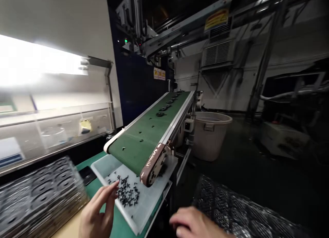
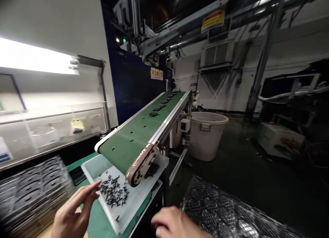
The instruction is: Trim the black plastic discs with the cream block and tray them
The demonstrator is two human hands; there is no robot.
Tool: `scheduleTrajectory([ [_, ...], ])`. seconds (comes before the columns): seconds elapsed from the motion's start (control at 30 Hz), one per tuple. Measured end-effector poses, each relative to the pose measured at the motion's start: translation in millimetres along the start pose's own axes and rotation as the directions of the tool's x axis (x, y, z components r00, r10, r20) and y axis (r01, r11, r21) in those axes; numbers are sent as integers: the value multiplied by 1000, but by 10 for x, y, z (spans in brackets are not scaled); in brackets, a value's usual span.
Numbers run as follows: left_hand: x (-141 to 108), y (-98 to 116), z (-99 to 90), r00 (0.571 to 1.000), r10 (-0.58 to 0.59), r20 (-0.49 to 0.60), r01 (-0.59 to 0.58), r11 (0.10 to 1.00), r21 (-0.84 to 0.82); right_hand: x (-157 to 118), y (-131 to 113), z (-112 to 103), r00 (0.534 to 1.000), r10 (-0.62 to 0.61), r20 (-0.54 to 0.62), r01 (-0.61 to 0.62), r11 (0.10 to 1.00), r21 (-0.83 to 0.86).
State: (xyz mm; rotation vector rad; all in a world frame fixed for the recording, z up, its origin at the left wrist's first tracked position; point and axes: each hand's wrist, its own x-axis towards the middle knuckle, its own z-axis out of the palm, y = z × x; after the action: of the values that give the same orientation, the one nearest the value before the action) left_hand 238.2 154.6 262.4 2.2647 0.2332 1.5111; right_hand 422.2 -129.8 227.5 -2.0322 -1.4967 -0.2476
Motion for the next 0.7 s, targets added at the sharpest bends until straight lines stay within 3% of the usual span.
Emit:
scheduleTrajectory([
  [0.03,182,20,78,999,27,22,-27,999,-20,54,185,-256,991,119,67,-124,989,77],
  [0.1,551,24,258,994,48,100,-42,997,-60,250,530,-710,962,273,24,-273,950,153],
  [0.17,937,-25,487,977,2,212,18,996,-91,526,834,-1064,944,320,-78,-302,936,182],
  [0.23,1352,-118,785,948,-82,306,114,990,-88,853,1097,-1319,941,288,-181,-264,954,145],
  [0.4,2539,-380,1815,842,-257,474,291,957,1,1910,1699,-1754,915,256,-311,-279,960,-30],
  [0.53,3458,-485,2711,818,-314,482,325,943,63,3009,2245,-2063,887,313,-339,-381,912,-153],
  [0.7,4135,-488,3618,791,-389,472,337,921,195,4313,2939,-2278,824,455,-337,-546,796,-262],
])
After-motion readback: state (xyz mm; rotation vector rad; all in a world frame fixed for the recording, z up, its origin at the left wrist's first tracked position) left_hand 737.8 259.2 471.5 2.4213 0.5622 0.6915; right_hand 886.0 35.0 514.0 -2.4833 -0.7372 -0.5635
